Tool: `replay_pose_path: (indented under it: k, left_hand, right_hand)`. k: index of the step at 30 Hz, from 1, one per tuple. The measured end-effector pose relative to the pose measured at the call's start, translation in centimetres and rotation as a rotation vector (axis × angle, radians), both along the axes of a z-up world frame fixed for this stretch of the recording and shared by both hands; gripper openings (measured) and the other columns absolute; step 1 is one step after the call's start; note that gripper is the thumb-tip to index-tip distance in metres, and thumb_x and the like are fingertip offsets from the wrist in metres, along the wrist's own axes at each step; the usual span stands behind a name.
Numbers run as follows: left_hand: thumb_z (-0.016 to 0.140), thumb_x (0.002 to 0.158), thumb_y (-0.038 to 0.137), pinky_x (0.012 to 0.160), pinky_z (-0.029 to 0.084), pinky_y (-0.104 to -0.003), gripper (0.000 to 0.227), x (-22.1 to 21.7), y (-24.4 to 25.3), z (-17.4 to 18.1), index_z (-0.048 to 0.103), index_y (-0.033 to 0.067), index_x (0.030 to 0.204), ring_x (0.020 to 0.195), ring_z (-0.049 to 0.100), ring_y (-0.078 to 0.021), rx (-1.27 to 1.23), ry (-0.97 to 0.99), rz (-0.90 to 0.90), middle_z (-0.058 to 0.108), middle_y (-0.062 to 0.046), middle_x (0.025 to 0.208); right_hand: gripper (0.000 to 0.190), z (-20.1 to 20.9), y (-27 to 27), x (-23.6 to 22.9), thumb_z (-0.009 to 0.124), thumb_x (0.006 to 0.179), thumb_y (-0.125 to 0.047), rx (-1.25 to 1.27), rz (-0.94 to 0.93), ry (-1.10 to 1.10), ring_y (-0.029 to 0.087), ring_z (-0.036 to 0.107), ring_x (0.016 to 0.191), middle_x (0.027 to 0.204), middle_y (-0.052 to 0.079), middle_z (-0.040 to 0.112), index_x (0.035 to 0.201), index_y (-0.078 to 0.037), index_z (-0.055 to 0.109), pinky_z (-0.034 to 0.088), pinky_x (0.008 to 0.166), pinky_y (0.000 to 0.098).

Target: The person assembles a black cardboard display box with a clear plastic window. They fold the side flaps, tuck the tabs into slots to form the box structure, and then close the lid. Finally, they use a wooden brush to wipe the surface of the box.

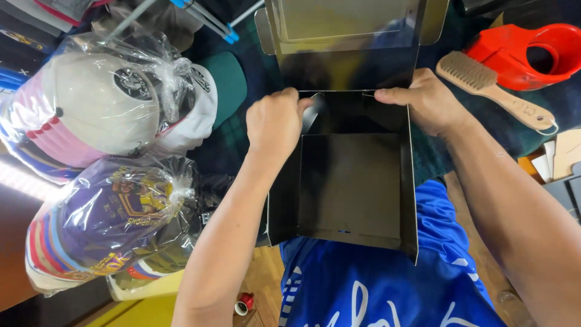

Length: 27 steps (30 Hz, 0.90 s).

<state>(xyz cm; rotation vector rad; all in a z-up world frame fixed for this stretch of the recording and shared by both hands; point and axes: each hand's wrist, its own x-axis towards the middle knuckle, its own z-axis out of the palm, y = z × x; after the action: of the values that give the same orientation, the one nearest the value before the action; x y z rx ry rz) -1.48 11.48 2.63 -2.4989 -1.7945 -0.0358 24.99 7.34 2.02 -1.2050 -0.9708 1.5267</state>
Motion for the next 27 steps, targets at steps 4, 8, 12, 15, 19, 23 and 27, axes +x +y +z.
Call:
replay_pose_path:
  k: [4,8,12,15,19,23,27]
  left_hand:
    - [0.068,0.097,0.036,0.06,0.06,-0.04,0.023,-0.4,-0.9,-0.5,0.072,0.0204,0.081,0.065,0.073,-0.0261,-0.047,-0.09,-0.124,0.066,0.003,0.065]
    - [0.065,0.092,0.018,0.061,0.057,-0.037,0.015,0.1,-0.2,-0.1,0.069,0.0204,0.079,0.065,0.071,-0.0249,-0.029,-0.118,-0.239,0.064,0.003,0.061]
    - [0.063,0.089,0.011,0.06,0.055,-0.034,0.018,0.7,0.6,0.0,0.068,0.0206,0.074,0.062,0.07,-0.0216,-0.002,-0.097,-0.249,0.063,0.006,0.059]
    - [0.062,0.092,0.01,0.047,0.049,-0.045,0.024,0.5,1.7,-0.2,0.066,0.0106,0.068,0.055,0.063,-0.0368,-0.12,-0.096,-0.233,0.066,-0.009,0.06]
    - [0.062,0.099,0.013,0.049,0.05,-0.045,0.03,0.6,2.6,0.3,0.066,0.0091,0.069,0.054,0.063,-0.0363,-0.157,-0.102,-0.273,0.064,-0.01,0.058]
    - [0.066,0.095,0.009,0.065,0.058,-0.048,0.017,0.5,2.7,1.0,0.078,0.0087,0.084,0.07,0.07,-0.0388,-0.295,-0.073,-0.296,0.072,-0.014,0.069]
    - [0.063,0.094,0.006,0.052,0.053,-0.045,0.026,0.6,2.8,-0.5,0.07,0.0099,0.069,0.057,0.065,-0.0359,-0.231,-0.054,-0.325,0.064,-0.01,0.058]
  right_hand:
    - [0.029,-5.5,0.2,1.4,0.081,0.087,-0.008,0.015,0.062,0.043,0.024,0.071,0.102,0.104,0.015,0.072,0.112,0.004,0.073,0.059,0.085,0.0414]
    - [0.027,-3.1,0.4,0.0,0.078,0.088,-0.006,0.07,0.08,0.062,0.028,0.072,0.104,0.105,0.02,0.071,0.111,0.008,0.072,0.059,0.089,0.0455]
    - [0.027,1.3,0.4,-1.6,0.077,0.089,-0.006,0.112,0.053,0.085,0.029,0.072,0.109,0.108,0.021,0.072,0.112,0.007,0.072,0.06,0.091,0.0452]
    - [0.045,-1.7,1.3,0.2,0.072,0.082,-0.008,-0.012,0.188,0.335,0.029,0.07,0.125,0.136,0.014,0.068,0.126,-0.004,0.064,0.059,0.109,0.0388]
    - [0.04,-2.4,1.7,0.3,0.072,0.081,-0.007,-0.089,0.118,0.299,0.027,0.075,0.111,0.124,0.013,0.073,0.12,-0.003,0.068,0.064,0.096,0.0368]
    - [0.031,-3.0,1.5,0.2,0.075,0.079,-0.007,-0.068,0.072,0.276,0.023,0.076,0.103,0.116,0.011,0.075,0.109,-0.002,0.071,0.065,0.09,0.0324]
    - [0.035,-4.2,1.7,0.2,0.076,0.078,-0.008,-0.001,0.051,0.195,0.018,0.073,0.12,0.128,0.01,0.073,0.112,-0.006,0.071,0.064,0.101,0.0277]
